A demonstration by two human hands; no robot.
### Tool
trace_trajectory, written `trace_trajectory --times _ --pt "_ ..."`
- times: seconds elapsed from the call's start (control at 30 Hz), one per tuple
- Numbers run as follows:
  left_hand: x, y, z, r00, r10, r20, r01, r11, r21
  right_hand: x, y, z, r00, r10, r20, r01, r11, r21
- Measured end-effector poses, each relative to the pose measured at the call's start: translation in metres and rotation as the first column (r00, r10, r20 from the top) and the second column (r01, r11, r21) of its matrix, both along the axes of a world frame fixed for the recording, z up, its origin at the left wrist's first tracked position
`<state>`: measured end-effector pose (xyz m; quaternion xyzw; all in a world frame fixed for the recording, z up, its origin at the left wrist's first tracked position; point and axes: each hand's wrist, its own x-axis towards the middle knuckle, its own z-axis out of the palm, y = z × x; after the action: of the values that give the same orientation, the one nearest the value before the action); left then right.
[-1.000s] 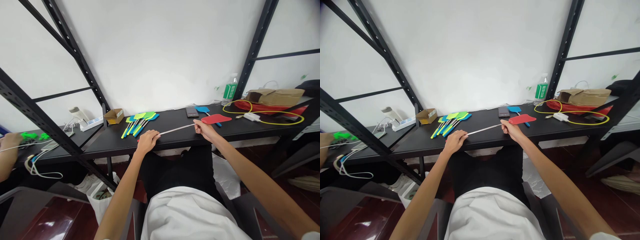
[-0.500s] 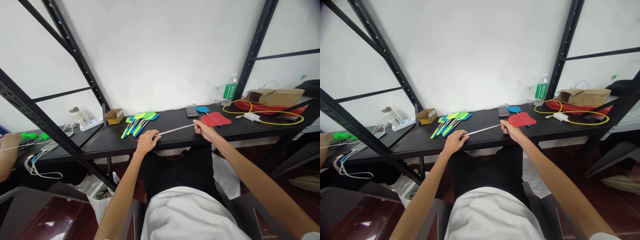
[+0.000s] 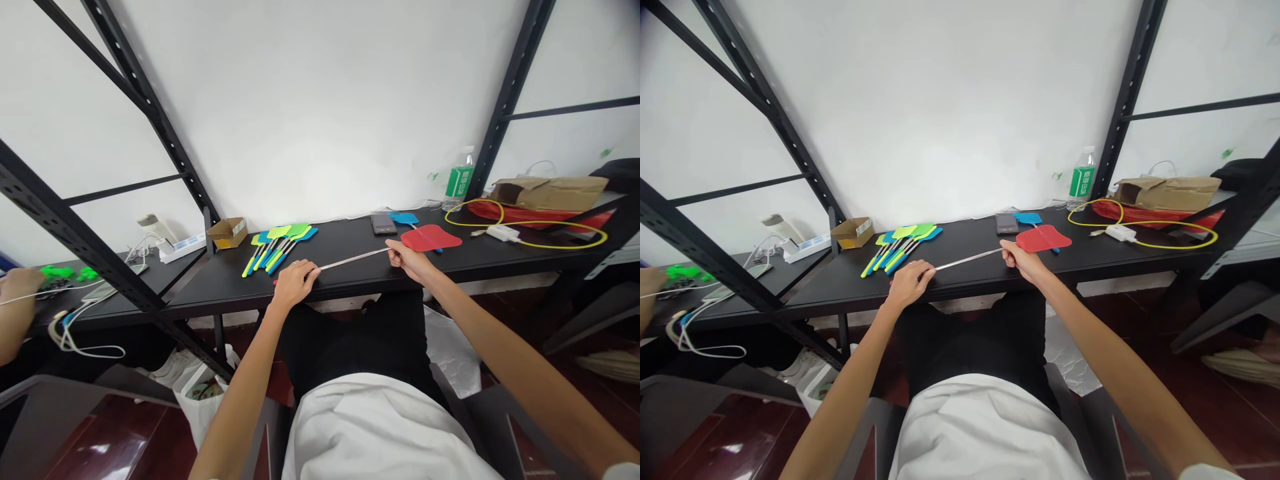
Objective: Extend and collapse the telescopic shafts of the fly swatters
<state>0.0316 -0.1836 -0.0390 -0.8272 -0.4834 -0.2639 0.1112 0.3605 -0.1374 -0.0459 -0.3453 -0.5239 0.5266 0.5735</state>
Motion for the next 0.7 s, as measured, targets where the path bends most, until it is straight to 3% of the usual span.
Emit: trace_trajectory --times 0.7 --pt "0.0018 -0.0012 0.0004 1.0 0.013 0.022 -0.013 1.0 0.009 0.0019 0.0048 -0.0044 1.0 0.005 0.003 -0.005 1.0 -0.001"
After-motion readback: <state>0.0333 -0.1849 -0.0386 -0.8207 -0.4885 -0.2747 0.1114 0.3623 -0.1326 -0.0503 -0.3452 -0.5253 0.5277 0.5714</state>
